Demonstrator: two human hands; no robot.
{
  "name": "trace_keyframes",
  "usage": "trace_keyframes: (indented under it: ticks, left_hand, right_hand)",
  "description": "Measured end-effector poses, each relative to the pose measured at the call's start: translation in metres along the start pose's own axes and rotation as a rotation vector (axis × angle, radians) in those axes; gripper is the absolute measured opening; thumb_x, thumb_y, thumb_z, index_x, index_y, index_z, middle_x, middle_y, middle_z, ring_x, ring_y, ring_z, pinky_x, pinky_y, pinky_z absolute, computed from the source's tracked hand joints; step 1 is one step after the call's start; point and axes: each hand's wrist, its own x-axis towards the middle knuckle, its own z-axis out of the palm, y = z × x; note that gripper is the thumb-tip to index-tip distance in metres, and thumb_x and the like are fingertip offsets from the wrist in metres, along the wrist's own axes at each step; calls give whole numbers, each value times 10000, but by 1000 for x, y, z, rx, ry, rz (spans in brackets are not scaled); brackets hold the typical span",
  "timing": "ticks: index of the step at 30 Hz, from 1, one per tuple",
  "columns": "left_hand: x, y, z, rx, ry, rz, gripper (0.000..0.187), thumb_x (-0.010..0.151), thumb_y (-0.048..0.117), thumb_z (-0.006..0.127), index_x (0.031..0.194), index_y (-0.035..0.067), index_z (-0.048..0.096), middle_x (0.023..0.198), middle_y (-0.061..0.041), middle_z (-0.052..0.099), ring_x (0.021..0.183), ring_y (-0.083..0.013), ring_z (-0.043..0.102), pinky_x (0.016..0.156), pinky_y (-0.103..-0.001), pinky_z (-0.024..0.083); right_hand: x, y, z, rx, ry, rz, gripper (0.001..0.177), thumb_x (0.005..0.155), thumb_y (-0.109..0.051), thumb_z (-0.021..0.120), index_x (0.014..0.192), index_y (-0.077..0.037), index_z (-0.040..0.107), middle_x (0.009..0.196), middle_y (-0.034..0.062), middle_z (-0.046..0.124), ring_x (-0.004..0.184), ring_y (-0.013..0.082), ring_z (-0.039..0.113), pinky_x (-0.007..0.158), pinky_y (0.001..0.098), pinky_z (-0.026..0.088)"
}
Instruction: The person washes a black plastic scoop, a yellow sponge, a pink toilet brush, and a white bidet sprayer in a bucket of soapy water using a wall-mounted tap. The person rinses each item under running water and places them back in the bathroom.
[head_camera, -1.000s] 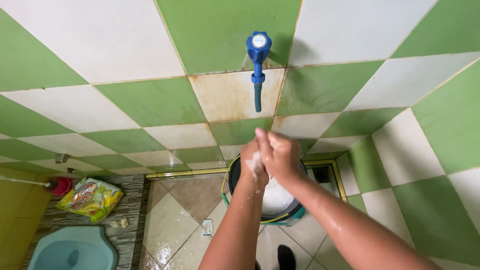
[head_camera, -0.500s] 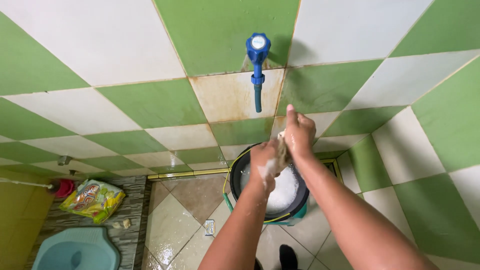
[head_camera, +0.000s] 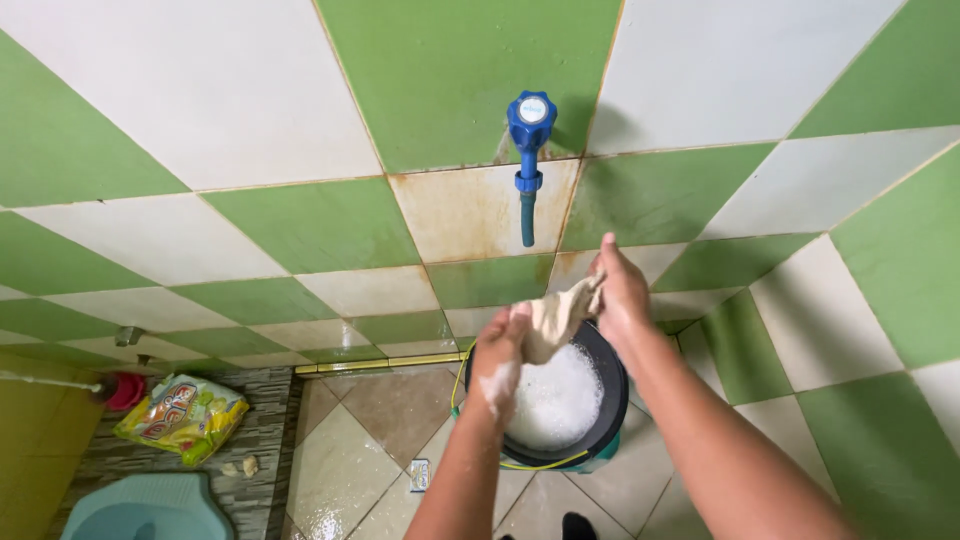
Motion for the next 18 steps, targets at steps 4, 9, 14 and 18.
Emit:
trace_keyframes:
  ticks: [4,9,14,18]
  left_hand:
    - [61,-44,-68,185,-52,209,360,1031,248,641,1260,-26,682,1239,-310,683,1151,-373,667,1011,-484,535]
    - [32,-15,-80,417,-91,293,508,986,216,673,1390,-76,572,1319,-358,632,1280,-423,603,1045,-520,517]
    - [62,-38,-95,95,-47,201,339,981,91,659,1315,55,707,1111,-114,752,982,-174,664,921,-413,583]
    - [50,-38,-91,3,53,45,319,941,113,689,1253,68,740,1033,-75,715,941,-190,669,931,-436,558]
  right_hand:
    - [4,-8,-29,444,-607,301,256,1006,-399,614,1100,-191,498,995,67,583,951,263,655,845,463,581]
    - [17,42,-42,373,-675,309,320,904,-95,723,1179,-111,561,1085,147,594,1007,325,672,947,494,578]
    - [26,63,-38,454,-589,43,200,888,38,732,1084,8,712,1002,110,723,871,207,718,819,407,622]
    - [39,78,-39,494,-609,155,312,890,-6,718,1178,-60,610,1120,121,645,962,284,662,809,465,610]
